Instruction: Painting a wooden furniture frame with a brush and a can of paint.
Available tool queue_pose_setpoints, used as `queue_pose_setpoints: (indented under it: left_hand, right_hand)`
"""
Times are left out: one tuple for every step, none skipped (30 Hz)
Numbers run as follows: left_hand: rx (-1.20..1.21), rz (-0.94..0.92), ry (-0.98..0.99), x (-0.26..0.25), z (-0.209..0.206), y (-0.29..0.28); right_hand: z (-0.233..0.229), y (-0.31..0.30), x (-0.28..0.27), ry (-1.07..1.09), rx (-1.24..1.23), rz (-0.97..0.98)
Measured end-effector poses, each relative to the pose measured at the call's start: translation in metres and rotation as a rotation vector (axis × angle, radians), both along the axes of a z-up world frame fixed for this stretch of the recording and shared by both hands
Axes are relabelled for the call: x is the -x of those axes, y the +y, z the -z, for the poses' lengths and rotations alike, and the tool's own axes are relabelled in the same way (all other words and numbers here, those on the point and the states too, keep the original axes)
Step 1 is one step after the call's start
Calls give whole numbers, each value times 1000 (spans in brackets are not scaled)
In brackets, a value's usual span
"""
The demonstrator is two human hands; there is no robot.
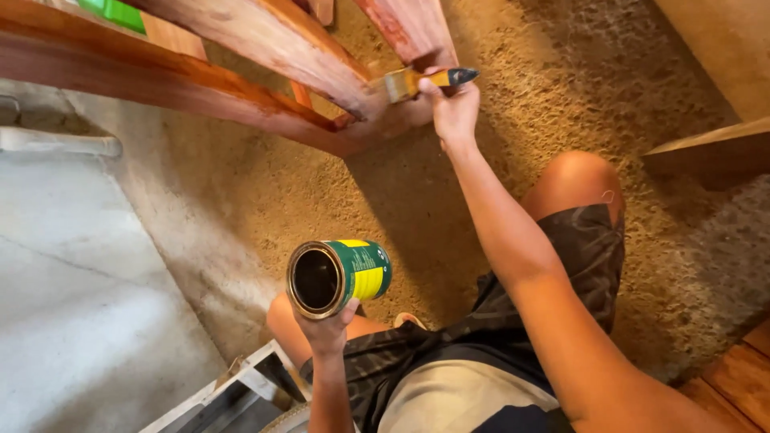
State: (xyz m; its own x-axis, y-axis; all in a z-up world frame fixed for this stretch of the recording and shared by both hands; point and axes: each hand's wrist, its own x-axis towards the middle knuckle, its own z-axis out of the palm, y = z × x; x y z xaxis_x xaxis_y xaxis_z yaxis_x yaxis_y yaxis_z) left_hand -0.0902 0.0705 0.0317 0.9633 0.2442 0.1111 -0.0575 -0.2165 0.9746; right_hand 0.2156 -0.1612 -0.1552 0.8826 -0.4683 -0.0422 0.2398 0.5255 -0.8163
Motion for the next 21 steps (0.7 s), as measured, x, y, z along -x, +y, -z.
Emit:
queue_pose_setpoints:
  left_hand:
    - [51, -25, -3, 4, 3, 3]
    - [107, -42, -16, 3, 8, 5]
    - [111, -39, -24, 1, 6, 5]
    - [94, -39, -8, 2, 4, 5]
    - [76, -38, 8, 2, 2, 6]
    - [73, -35, 10, 2, 7, 7]
    - [83, -61, -1, 1, 12, 9]
    - [92, -97, -8, 7, 16, 10]
    - [88, -104, -1, 14, 15, 11]
    - [4, -112, 25, 11, 16, 12]
    - [-80, -120, 50, 8, 17, 12]
    - [-78, -120, 52, 3, 25, 13]
    - [-80, -134, 26, -3, 34, 14]
    - [-90, -148, 19, 1, 40, 19]
    - [-96, -148, 39, 10, 33, 16]
    - [-4, -125, 27, 3, 31, 10]
    - [88, -100, 16, -2, 27, 4]
    - [90, -102, 5, -4, 23, 0]
    - [89, -70, 8, -6, 20, -2]
    - [81, -36, 14, -8, 16, -3]
    - [77, -36, 5, -17, 18, 0]
  right_hand:
    - [36, 10, -15, -45, -203, 70]
    - [71, 14, -37, -101, -401, 145]
    - [47, 15, -29, -110, -398, 145]
    - [25, 16, -16, 36, -44, 70]
    - [3, 17, -5, 182, 309, -6]
    - [3, 10, -5, 185, 305, -3]
    - [3, 3, -6, 88, 329, 27]
    - [4, -2, -2, -5, 351, 45]
    - [-10, 2, 4, 1, 348, 37]
    - [-25, 2, 2, -4, 294, -20]
    - [-41, 2, 0, -9, 241, -77]
    - [-57, -8, -3, -8, 243, -78]
    - [-72, -18, -7, -125, 73, -107]
    - [-83, -23, 0, -223, -106, -135]
    - [-54, -13, 8, -203, -111, -134]
    - [-32, -11, 1, -82, 63, -51]
    - [-11, -8, -6, 42, 235, 35]
    - [-16, -9, 3, 31, 237, 34]
    - [-21, -9, 11, 124, 195, -18]
    - [-24, -7, 19, 219, 146, -70]
    - [-56, -6, 9, 209, 142, -70]
